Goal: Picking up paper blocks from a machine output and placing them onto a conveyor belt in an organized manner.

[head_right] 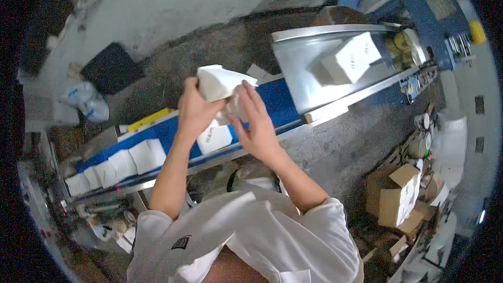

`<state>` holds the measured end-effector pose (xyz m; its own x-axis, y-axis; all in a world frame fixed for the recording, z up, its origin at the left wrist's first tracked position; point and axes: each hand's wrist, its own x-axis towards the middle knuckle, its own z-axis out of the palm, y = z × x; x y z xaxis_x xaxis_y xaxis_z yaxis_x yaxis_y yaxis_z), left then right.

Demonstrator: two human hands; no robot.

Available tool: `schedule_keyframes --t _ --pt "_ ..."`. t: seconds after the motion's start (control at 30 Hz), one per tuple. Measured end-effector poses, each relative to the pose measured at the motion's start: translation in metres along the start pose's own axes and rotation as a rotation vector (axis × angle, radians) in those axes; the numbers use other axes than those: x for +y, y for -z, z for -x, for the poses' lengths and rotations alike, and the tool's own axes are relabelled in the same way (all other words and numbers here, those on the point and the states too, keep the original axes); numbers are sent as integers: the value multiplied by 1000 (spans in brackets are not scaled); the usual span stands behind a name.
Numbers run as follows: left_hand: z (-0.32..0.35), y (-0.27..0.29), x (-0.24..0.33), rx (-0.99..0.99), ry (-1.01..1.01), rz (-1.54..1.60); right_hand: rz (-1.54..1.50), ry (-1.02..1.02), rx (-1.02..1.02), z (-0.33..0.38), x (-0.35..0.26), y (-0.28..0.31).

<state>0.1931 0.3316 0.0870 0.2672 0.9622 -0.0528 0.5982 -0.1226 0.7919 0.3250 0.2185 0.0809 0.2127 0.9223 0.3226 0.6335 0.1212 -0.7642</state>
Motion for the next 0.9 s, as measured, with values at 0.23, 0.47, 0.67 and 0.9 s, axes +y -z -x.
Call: schedule_keyframes --t 0.23,0.47,0.67,0.9 --pt "-28 -128 158 -214 -158 -226 -257 -283 296 11 117 112" --pt "-45 -235 157 -303 -60 -186 -596 -592 75 3 211 190" --pt "-74 -244 86 -429 208 533 -646 -534 100 -4 217 211" --pt "-59 -250 107 -515 222 665 -667 -568 116 -4 218 203"
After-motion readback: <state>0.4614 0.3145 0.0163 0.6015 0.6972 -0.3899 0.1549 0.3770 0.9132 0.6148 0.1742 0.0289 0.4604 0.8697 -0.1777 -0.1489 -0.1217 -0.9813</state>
